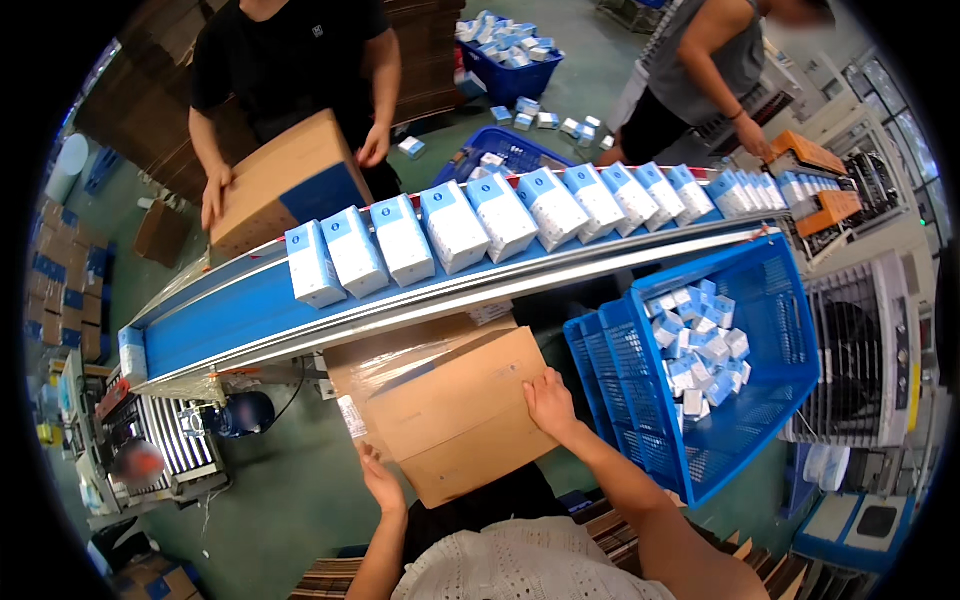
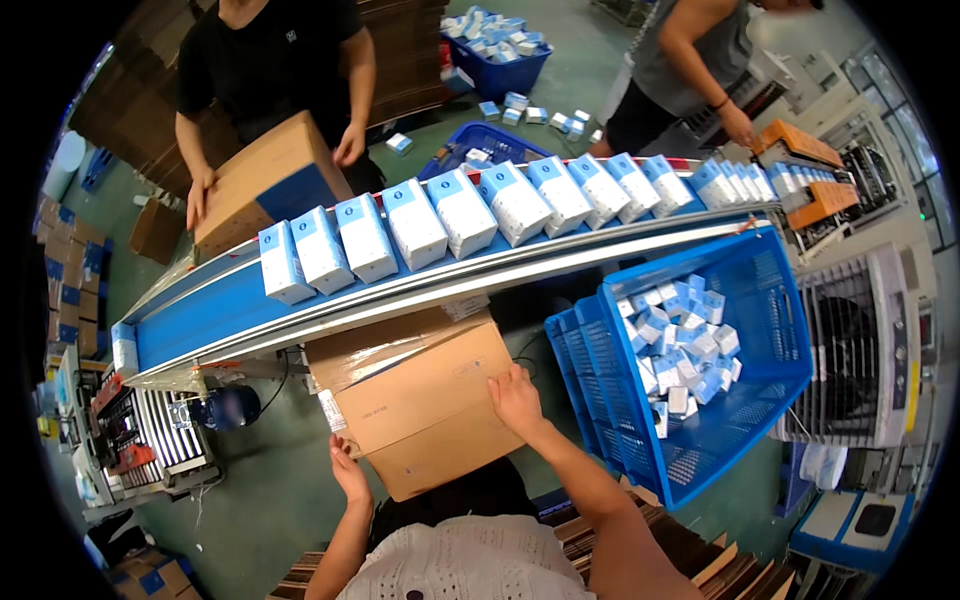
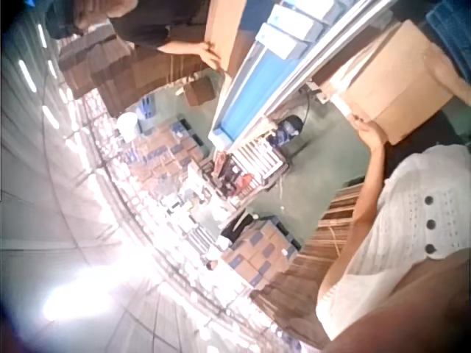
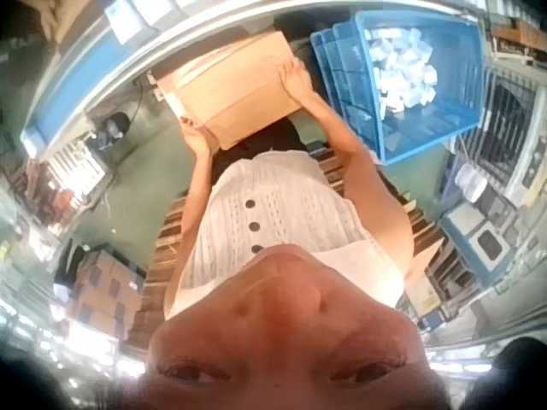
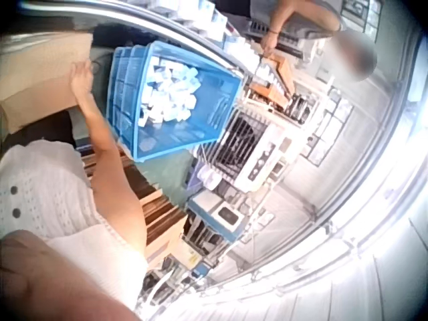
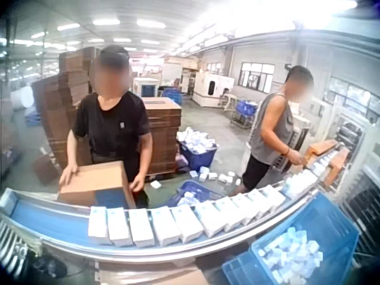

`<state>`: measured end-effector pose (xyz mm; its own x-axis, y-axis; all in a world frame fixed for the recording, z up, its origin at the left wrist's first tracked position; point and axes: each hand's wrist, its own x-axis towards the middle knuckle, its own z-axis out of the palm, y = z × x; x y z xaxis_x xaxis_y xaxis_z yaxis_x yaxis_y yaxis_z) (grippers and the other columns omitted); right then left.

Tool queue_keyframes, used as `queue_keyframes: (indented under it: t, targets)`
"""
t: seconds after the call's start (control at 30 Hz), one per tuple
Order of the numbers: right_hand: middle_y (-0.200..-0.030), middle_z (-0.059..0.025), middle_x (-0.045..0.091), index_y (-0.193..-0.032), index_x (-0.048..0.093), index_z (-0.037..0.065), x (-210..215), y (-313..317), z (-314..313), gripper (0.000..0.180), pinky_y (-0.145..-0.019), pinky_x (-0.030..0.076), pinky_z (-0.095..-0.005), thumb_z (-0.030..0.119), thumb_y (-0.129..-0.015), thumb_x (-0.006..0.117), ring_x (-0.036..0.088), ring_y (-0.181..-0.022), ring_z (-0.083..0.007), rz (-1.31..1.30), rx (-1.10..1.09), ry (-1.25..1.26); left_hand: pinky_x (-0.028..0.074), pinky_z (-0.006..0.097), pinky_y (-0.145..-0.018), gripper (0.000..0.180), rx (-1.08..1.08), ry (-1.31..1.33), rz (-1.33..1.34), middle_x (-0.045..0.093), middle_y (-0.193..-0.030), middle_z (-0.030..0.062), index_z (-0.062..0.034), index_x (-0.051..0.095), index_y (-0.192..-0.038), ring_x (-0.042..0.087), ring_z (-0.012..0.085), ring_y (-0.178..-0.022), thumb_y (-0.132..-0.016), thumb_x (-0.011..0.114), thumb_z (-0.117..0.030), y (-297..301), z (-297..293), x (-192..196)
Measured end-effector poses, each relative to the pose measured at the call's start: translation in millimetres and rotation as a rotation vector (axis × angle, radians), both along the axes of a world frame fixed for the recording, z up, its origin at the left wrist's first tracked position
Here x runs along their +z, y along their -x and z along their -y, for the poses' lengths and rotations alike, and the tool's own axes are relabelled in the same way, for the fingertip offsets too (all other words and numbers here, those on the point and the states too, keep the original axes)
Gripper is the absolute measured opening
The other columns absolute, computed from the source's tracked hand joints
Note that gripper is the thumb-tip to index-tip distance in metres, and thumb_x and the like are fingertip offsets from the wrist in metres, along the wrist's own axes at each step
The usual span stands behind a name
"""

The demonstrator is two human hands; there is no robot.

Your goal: The person takes blue and white product boxes from a conveyor belt and a blue crate, and places them into cardboard boxes. The person also handles the empty cardboard boxes, moving them onto a roller conveyor after filling them.

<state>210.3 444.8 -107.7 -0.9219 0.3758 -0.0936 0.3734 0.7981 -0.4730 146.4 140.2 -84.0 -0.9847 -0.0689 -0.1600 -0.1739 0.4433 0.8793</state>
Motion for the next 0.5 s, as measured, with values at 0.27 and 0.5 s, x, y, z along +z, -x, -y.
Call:
queue_keyframes:
  t: [0.27,0.5]
  targets:
    - [-0.062,-0.0138,0.054,-0.068,0.050,0.002,30.9,0.2,-2.1,0.029,-0.051,0.045,-0.0411,0.024,-0.086,0.044,0.055,-0.055,-0.0334,-0.048,0.057,-0.016,0.023,0.044,-0.099,0.054,0.079,0.704,0.027,0.033,-0.127,0.0263,0.0036,0.024,-0.130,0.032,0.0387,-0.117,-0.088,0.039,-0.026,20.3,-73.3,14.2]
    - [-0.082,-0.0164,0.059,-0.083,0.055,0.002,45.5,44.9,-16.5,0.033,-0.062,0.046,-0.0365,0.034,-0.087,0.044,0.058,-0.076,-0.0299,-0.126,-0.213,0.494,0.032,0.039,-0.094,0.058,0.044,0.253,0.141,0.043,-0.122,0.0211,0.0028,0.031,-0.128,0.040,0.0337,-0.113,-0.090,0.032,-0.041,55.6,146.4,-78.6]
